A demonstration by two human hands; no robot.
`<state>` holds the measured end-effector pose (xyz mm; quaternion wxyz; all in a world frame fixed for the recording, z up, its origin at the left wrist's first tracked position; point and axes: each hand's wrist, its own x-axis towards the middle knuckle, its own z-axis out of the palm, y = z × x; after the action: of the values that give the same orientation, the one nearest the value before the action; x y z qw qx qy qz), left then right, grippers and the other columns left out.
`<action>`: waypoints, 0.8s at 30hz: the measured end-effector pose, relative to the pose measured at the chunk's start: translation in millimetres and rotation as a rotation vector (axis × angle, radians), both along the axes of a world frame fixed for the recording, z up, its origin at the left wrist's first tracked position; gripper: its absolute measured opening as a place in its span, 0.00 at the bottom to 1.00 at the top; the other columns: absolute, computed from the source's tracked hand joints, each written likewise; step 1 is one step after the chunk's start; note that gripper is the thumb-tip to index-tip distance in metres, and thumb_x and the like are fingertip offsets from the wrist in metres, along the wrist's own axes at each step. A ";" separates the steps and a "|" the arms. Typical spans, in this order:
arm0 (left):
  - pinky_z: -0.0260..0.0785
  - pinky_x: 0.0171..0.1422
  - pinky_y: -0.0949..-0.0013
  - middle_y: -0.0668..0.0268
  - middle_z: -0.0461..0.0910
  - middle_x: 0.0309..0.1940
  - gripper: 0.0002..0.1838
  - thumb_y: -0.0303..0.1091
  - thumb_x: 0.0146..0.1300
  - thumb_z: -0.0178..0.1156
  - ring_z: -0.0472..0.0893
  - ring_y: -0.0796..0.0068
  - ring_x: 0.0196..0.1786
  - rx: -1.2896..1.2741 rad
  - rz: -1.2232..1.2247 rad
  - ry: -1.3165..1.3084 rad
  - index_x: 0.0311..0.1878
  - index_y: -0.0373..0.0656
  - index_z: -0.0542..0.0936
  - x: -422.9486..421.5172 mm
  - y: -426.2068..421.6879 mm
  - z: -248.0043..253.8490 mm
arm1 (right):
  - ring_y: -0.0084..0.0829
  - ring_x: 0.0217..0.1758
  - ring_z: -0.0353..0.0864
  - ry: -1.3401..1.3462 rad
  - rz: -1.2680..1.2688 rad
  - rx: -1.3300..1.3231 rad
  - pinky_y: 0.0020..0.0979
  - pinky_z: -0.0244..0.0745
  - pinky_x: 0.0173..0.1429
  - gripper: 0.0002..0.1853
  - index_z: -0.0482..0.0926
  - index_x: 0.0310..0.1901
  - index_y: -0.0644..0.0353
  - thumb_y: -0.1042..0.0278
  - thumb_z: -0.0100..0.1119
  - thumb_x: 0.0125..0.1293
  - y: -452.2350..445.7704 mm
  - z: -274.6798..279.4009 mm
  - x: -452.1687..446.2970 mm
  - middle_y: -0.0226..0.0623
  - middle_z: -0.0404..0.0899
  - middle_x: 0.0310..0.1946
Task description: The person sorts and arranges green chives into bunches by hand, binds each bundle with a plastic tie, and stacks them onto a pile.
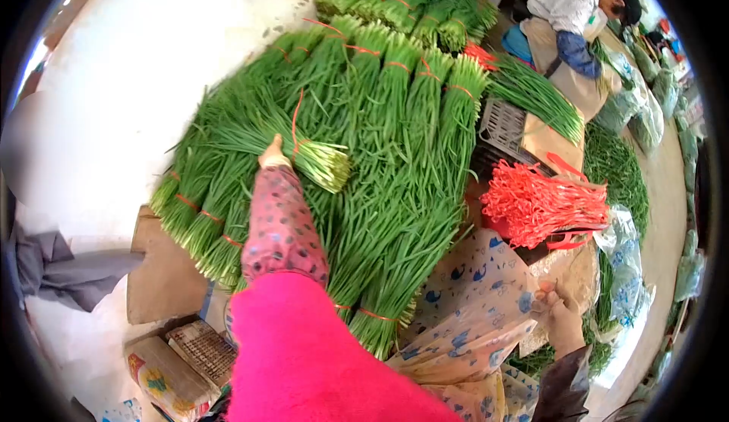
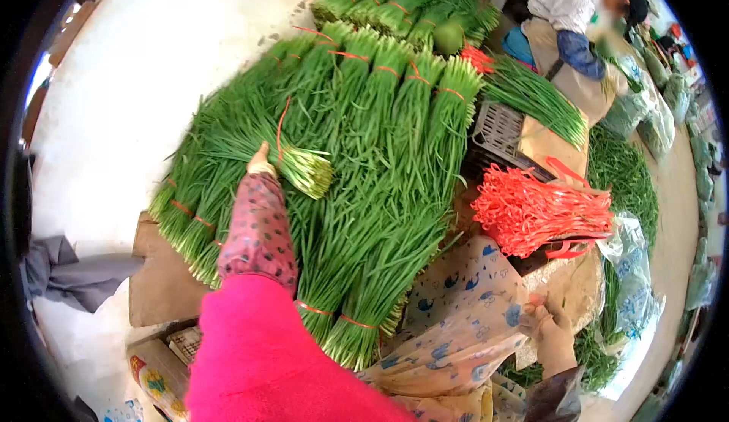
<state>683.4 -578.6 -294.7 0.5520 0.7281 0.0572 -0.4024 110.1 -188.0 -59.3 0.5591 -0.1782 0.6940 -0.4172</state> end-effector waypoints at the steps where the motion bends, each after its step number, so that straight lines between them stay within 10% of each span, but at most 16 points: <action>1: 0.66 0.65 0.56 0.54 0.74 0.61 0.41 0.39 0.52 0.75 0.74 0.58 0.60 0.032 -0.100 0.124 0.65 0.31 0.68 27.3 -13.7 -23.6 | 0.29 0.37 0.78 -0.009 -0.061 0.028 0.33 0.76 0.43 0.15 0.72 0.56 0.62 0.64 0.52 0.72 6.4 -2.5 3.5 0.32 0.77 0.39; 4: 0.67 0.62 0.56 0.53 0.76 0.59 0.36 0.38 0.52 0.75 0.76 0.58 0.57 0.093 -0.145 0.069 0.61 0.32 0.72 24.0 -7.8 -8.2 | 0.28 0.35 0.75 -0.082 -0.167 0.055 0.33 0.74 0.41 0.14 0.73 0.55 0.62 0.65 0.52 0.72 19.5 -15.9 3.4 0.33 0.78 0.38; 12: 0.69 0.61 0.62 0.61 0.77 0.56 0.23 0.34 0.63 0.66 0.77 0.66 0.53 -0.751 -0.274 -0.289 0.59 0.36 0.74 -13.7 50.7 151.9 | 0.28 0.34 0.78 -0.231 -0.225 -0.020 0.39 0.79 0.40 0.12 0.75 0.51 0.58 0.62 0.52 0.72 35.6 -29.5 -9.1 0.28 0.77 0.34; 16: 0.74 0.53 0.61 0.63 0.81 0.49 0.20 0.37 0.62 0.67 0.79 0.67 0.47 -0.619 -0.266 -0.360 0.53 0.35 0.78 19.1 36.5 202.8 | 0.24 0.29 0.77 -0.195 -0.219 0.046 0.29 0.77 0.34 0.14 0.75 0.51 0.60 0.61 0.55 0.71 29.6 -36.9 -16.5 0.24 0.76 0.30; 20: 0.70 0.63 0.60 0.59 0.72 0.62 0.44 0.48 0.54 0.72 0.74 0.63 0.59 -0.162 -0.338 -0.454 0.69 0.38 0.63 28.2 10.4 177.7 | 0.23 0.29 0.75 -0.163 -0.216 0.072 0.32 0.76 0.33 0.13 0.76 0.52 0.58 0.62 0.52 0.73 30.2 -38.8 -19.5 0.23 0.76 0.29; 22: 0.53 0.74 0.44 0.64 0.45 0.78 0.58 0.45 0.52 0.72 0.46 0.51 0.77 0.346 -0.303 -1.394 0.77 0.62 0.40 22.8 -4.5 125.2 | 0.22 0.29 0.74 -0.157 -0.226 0.067 0.31 0.75 0.33 0.12 0.76 0.52 0.57 0.62 0.52 0.73 25.4 -33.1 -9.8 0.22 0.75 0.29; 24: 0.54 0.74 0.56 0.63 0.45 0.78 0.51 0.41 0.57 0.68 0.45 0.57 0.79 0.519 -0.896 -1.859 0.77 0.55 0.44 -24.7 11.1 121.6 | 0.21 0.29 0.73 -0.127 -0.266 0.053 0.30 0.74 0.32 0.12 0.76 0.52 0.57 0.62 0.53 0.72 26.5 -29.4 -1.3 0.23 0.74 0.29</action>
<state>658.7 -567.5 -173.1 0.0082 0.7996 -0.5760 0.1699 108.8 -161.5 -88.7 0.5460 -0.0432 0.6856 -0.4796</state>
